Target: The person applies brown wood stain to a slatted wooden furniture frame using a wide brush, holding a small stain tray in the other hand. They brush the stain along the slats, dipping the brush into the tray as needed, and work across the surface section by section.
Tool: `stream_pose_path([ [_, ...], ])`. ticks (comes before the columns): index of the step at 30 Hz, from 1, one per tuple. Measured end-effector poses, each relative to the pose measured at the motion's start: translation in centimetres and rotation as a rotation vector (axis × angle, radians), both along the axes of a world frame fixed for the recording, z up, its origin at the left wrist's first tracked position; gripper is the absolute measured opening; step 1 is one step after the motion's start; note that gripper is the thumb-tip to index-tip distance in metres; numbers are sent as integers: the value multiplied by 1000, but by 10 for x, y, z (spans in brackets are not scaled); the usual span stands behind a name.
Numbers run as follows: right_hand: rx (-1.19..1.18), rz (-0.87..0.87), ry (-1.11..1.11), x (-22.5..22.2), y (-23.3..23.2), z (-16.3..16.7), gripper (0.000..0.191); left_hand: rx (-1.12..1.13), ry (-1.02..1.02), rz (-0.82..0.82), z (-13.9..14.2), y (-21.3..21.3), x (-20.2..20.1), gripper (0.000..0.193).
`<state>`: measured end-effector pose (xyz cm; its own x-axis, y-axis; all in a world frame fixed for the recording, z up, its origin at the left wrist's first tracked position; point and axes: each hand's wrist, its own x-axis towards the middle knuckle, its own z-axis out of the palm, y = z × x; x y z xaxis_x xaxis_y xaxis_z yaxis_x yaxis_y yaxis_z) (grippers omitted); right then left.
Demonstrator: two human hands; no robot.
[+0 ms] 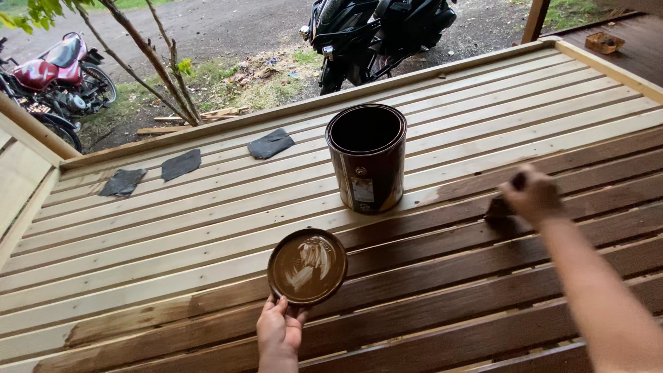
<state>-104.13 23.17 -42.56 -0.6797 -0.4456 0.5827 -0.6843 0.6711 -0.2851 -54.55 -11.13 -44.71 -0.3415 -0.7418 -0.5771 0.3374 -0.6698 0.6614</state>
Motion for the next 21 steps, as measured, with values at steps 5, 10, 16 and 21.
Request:
stream_pose_path([
  [5, 643, 169, 326, 104, -115, -27, 30, -48, -6, -22, -15, -21, 31, 44],
  [10, 107, 517, 156, 225, -216, -25, 22, -64, -2, -6, -17, -42, 62, 43],
  [16, -422, 750, -392, 269, -247, -14, 19, -27, -69, 52, 2, -42, 63, 40],
  [21, -613, 669, -309, 195, -183, -35, 21, -45, -32, 10, 11, -25, 42, 42],
])
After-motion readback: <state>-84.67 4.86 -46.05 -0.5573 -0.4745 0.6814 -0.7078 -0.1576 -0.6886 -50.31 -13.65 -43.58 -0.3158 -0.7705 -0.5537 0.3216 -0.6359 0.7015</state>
